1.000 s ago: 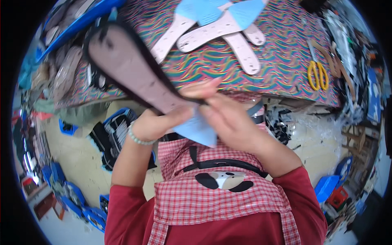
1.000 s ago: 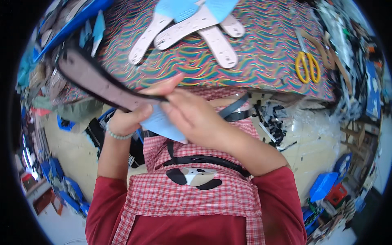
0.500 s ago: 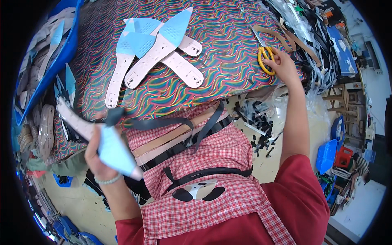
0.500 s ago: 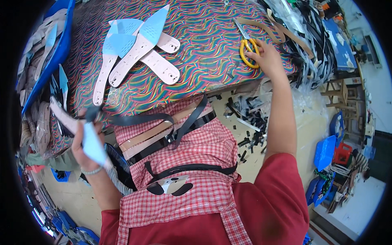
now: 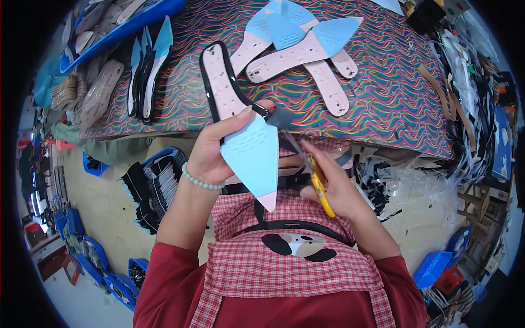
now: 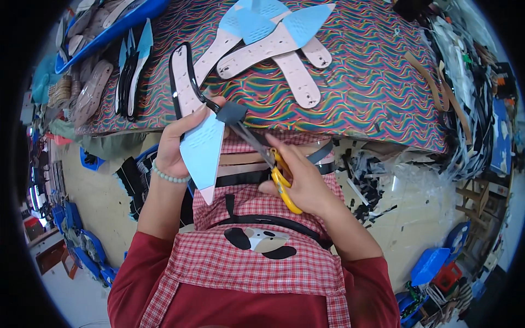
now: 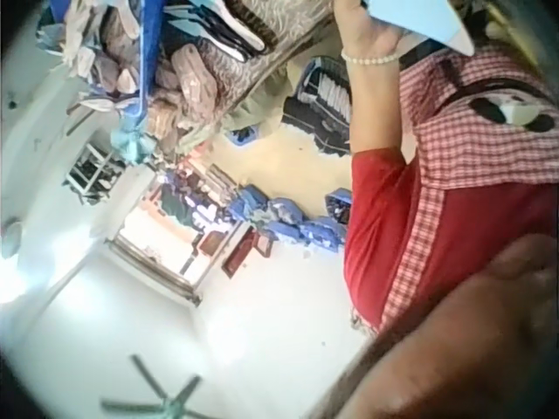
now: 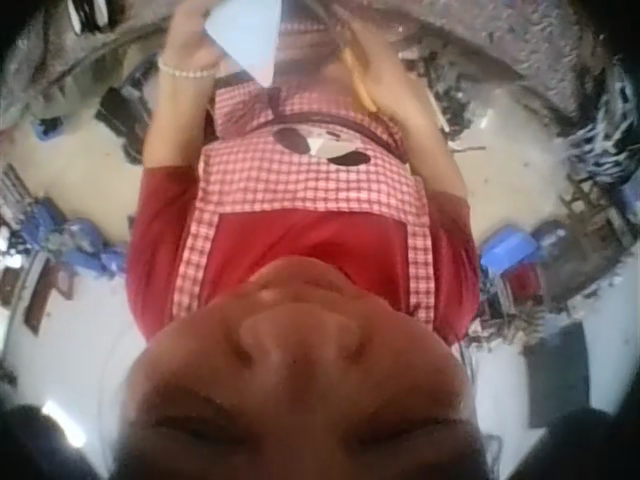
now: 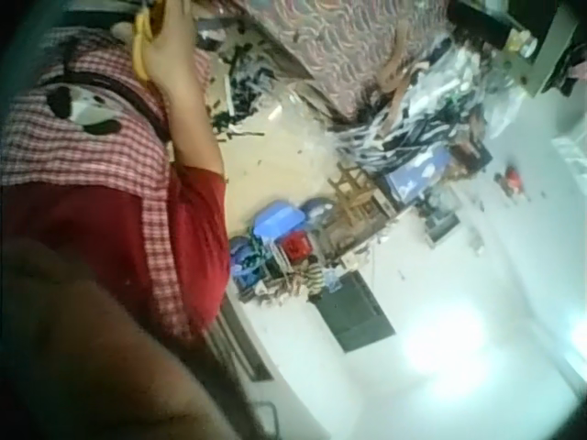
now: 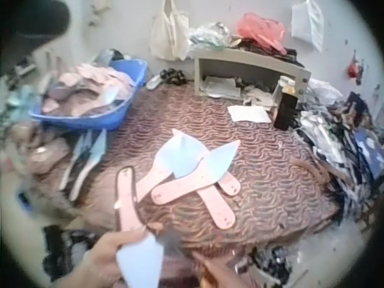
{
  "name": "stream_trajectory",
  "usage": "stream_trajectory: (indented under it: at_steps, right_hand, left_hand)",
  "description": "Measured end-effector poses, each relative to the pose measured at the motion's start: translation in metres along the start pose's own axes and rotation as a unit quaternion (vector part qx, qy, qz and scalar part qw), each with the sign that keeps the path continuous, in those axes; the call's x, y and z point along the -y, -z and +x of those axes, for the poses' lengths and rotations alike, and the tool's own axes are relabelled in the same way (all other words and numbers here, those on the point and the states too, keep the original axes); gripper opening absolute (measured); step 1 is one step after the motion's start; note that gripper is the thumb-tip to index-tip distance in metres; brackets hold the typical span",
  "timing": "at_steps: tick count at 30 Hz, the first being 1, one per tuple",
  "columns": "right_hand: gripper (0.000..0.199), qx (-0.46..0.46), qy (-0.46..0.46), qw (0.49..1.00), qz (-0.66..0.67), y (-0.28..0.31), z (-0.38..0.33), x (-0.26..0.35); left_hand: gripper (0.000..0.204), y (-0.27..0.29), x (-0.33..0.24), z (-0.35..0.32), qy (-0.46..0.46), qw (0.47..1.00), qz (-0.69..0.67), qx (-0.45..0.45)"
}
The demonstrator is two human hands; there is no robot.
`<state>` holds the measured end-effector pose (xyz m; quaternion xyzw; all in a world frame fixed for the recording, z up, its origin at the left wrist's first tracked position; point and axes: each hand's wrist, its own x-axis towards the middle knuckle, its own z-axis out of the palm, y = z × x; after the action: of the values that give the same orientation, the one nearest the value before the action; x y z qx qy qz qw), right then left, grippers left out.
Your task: The person assembles shoe components by attaching black rubber strips to the edges of light blue and pink shoe insoles. They pick up each insole, align the rubber strip along the perimeter, press it into place, and then trim the excess with yellow-handled scissors. The process is repeated for multiple insoles, with finished pieces placed on the table.
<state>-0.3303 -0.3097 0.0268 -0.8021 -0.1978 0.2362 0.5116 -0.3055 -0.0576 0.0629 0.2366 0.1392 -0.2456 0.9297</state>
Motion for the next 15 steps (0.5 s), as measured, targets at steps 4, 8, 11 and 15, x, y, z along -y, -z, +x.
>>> stream_trajectory:
  at_steps: [4, 8, 11, 15]
  right_hand:
    - [0.087, -0.052, 0.055, 0.996, -0.048, 0.003, 0.012, 0.014]
    - [0.077, -0.145, 0.108, 0.973, -0.144, 0.025, 0.006, -0.003]
    - [0.056, -0.289, 0.025, 0.92, -0.263, 0.076, 0.012, -0.021]
    - [0.032, -0.37, 0.103, 0.801, -0.458, 0.132, 0.012, -0.012]
  left_hand:
    - [0.04, 0.006, -0.001, -0.004, 0.014, 0.999, 0.015, 0.031]
    - [0.041, 0.001, 0.002, 0.0, -0.041, 0.99, 0.132, -0.034]
    - [0.042, -0.006, 0.004, 0.001, -0.067, 0.971, 0.228, -0.026]
    - [0.041, -0.009, 0.014, 0.008, -0.125, 0.933, 0.339, 0.002]
